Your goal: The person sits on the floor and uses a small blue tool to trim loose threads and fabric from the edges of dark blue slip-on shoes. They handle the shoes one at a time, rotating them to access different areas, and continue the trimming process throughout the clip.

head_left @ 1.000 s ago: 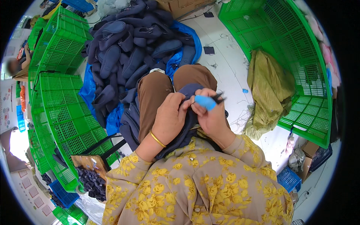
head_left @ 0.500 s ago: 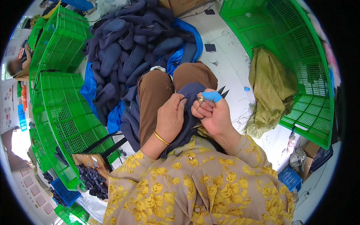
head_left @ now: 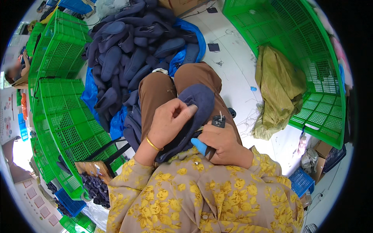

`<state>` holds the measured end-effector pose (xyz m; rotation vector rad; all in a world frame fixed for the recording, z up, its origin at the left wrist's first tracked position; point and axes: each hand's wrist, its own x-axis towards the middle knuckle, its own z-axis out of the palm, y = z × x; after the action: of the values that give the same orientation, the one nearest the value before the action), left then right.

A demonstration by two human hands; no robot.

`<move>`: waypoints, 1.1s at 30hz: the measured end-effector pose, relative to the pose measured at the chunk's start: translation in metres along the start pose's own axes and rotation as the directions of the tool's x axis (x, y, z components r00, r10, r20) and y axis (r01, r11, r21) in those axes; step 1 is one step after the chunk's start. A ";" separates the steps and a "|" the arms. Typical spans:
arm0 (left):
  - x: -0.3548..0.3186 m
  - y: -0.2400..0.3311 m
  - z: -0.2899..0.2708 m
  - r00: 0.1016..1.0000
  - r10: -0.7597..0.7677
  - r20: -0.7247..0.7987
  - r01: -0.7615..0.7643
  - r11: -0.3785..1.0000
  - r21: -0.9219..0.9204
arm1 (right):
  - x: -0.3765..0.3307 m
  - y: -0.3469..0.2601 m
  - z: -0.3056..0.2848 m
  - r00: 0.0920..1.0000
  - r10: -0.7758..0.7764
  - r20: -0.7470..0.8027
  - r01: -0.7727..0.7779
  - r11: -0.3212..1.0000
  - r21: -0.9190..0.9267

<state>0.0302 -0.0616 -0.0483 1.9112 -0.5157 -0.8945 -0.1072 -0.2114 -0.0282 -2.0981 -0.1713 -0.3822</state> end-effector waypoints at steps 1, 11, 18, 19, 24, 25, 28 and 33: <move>-0.001 0.004 0.000 0.998 0.043 0.049 -0.046 0.998 0.048 | 0.000 -0.001 0.000 1.000 -0.001 0.031 0.002 1.000 -0.021; -0.008 0.004 -0.022 0.972 -0.010 0.233 0.074 0.960 -0.269 | -0.008 0.018 -0.025 0.838 0.532 -0.118 -0.545 0.817 -0.187; -0.011 0.010 -0.030 0.945 0.030 0.326 0.101 0.920 -0.379 | 0.021 0.027 -0.025 0.969 0.234 0.084 -0.234 0.972 -0.013; -0.011 0.010 -0.030 0.943 0.041 0.329 0.098 0.914 -0.395 | 0.026 0.029 -0.024 0.967 0.218 0.134 -0.207 0.974 -0.091; -0.009 0.011 -0.033 0.950 0.046 0.308 0.107 0.881 -0.462 | 0.037 0.049 -0.016 0.953 0.169 0.253 -0.183 0.983 0.033; -0.009 0.009 -0.032 0.951 0.046 0.305 0.106 0.879 -0.465 | 0.037 0.051 -0.017 0.955 0.154 0.254 -0.185 0.977 0.101; -0.007 0.004 -0.028 0.957 0.039 0.286 0.099 0.887 -0.452 | 0.039 0.051 -0.018 0.936 0.197 0.291 -0.252 0.953 0.167; -0.005 0.002 -0.024 0.963 0.009 0.271 0.103 0.913 -0.396 | 0.039 0.044 -0.019 0.898 0.287 0.333 -0.337 0.936 0.104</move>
<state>0.0448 -0.0454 -0.0376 1.4362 -0.4019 -1.2000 -0.0625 -0.2520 -0.0406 -1.9720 -0.0438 0.1584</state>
